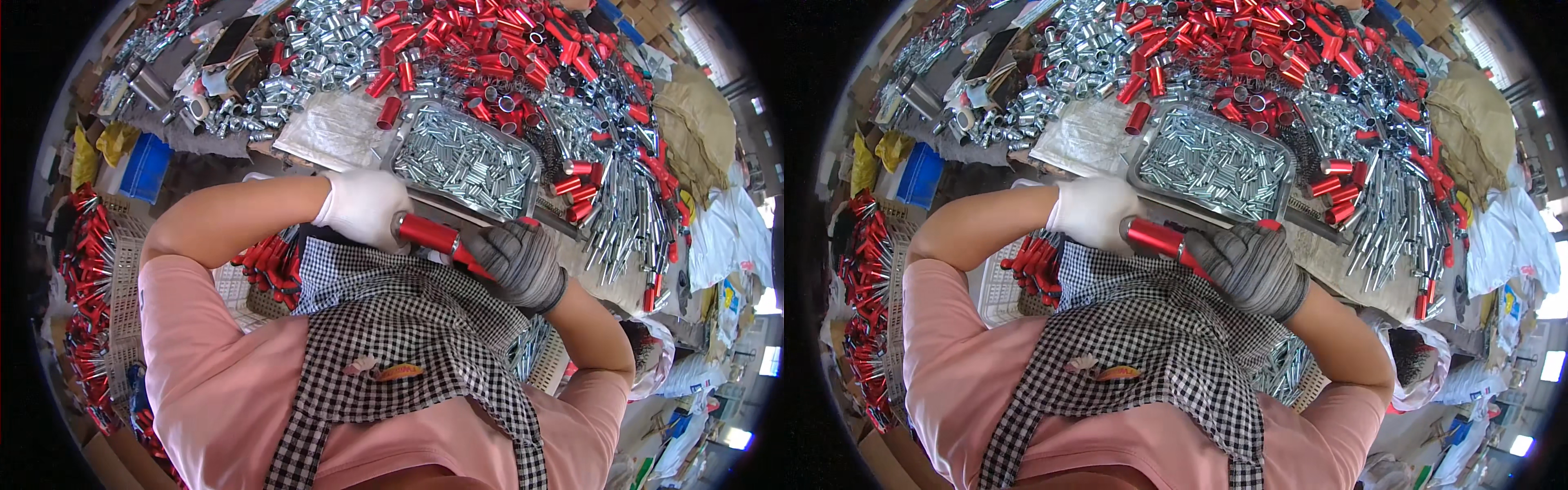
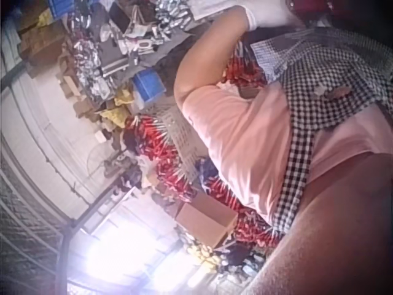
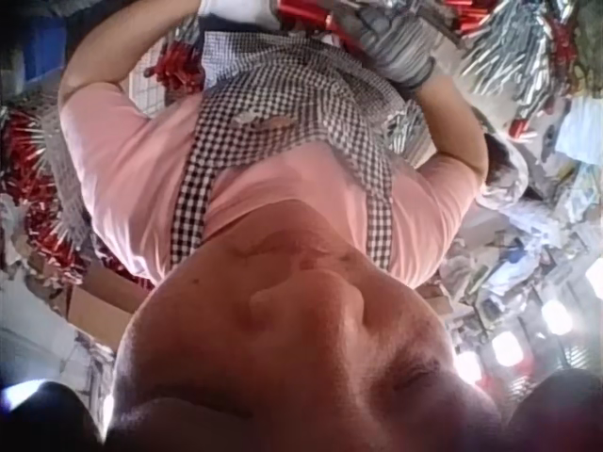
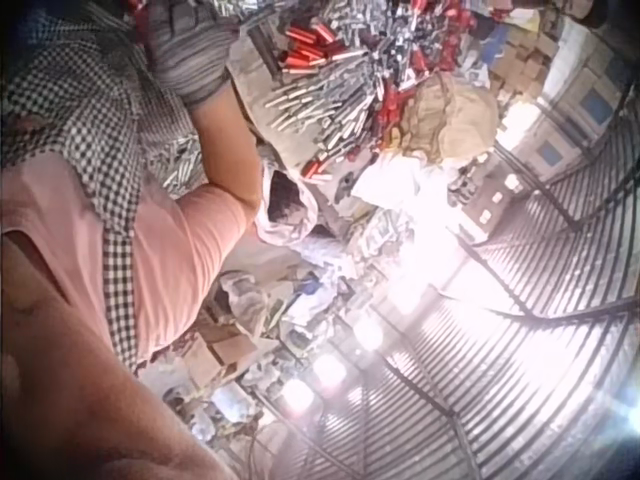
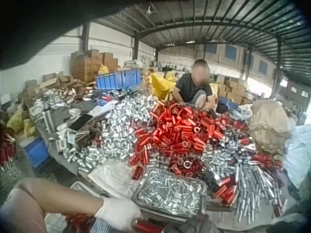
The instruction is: Using a manual crimping tool to attach red metal sleeves to silver metal pins or rods at a workstation.
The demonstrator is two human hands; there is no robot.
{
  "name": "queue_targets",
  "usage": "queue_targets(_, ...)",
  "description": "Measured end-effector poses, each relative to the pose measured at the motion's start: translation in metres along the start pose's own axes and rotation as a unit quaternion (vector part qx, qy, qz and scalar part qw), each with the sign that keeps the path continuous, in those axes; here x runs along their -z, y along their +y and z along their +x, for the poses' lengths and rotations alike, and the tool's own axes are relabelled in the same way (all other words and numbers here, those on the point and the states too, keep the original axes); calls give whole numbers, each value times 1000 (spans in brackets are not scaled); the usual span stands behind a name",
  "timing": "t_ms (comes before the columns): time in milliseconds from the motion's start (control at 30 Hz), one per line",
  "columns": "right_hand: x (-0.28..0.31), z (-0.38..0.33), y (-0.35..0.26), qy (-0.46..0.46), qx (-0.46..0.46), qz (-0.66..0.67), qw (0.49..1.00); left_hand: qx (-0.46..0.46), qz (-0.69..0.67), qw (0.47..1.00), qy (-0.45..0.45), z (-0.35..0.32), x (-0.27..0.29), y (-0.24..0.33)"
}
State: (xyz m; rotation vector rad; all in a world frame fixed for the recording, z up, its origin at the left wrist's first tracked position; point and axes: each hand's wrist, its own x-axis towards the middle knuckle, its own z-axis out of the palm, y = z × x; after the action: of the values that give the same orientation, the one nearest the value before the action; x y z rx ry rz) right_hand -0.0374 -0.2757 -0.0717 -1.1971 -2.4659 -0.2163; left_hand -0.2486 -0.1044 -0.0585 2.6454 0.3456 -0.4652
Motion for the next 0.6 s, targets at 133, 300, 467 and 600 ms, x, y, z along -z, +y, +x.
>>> queue_targets(133,-9,-5,6,-7,150,-19,989,-8,-291,939,-185,2,-36,-12)
queue_targets(300,-3,4,2,15,236,-19,971,-18,-426,818,-386,7,-59,-12)
queue_targets(467,-7,-15,-7,-46,187,27,981,48,-409,857,-311,-1,-65,5)
queue_targets(600,-24,-27,-6,-32,8,79,996,-21,-184,979,-84,0,-52,4)
